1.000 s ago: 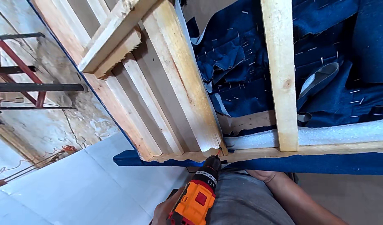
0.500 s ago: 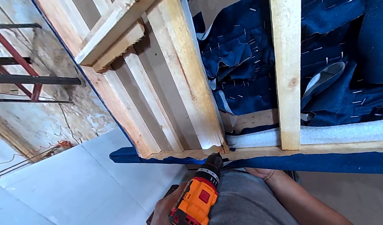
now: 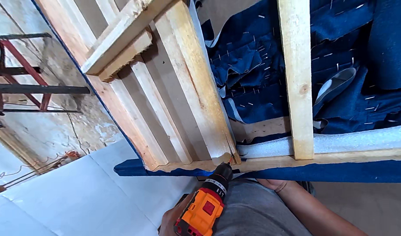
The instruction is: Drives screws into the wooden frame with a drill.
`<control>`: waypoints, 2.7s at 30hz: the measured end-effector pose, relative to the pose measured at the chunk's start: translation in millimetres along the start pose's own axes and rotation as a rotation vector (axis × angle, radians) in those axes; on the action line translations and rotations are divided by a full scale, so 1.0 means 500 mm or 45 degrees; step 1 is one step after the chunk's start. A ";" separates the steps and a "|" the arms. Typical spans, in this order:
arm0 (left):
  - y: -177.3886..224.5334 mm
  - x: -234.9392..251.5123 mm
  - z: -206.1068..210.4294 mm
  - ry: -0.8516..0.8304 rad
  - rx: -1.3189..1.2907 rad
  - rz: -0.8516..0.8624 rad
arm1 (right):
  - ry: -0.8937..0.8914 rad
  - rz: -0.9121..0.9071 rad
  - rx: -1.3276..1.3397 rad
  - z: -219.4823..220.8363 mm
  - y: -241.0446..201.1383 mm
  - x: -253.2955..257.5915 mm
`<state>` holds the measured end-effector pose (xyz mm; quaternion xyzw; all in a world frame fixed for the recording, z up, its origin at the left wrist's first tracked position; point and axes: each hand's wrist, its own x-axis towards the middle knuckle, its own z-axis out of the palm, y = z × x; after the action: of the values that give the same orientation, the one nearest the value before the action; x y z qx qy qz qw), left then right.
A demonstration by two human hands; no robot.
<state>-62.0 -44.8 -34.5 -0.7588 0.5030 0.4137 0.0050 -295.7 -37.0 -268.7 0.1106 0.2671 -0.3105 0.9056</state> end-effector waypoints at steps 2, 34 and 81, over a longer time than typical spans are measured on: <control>0.008 0.001 -0.003 0.022 0.020 -0.018 | 0.015 0.006 -0.009 0.002 -0.003 0.000; 0.049 0.011 -0.030 -0.149 0.151 0.042 | -0.453 -0.082 0.044 0.038 -0.037 0.022; 0.028 0.008 -0.021 -0.109 0.227 0.153 | 0.153 -0.300 -0.385 0.107 0.036 0.005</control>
<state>-65.3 -59.1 -24.4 -0.7054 0.5818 0.3989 0.0692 -260.5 -44.0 -224.8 -0.0403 0.3753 -0.3636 0.8517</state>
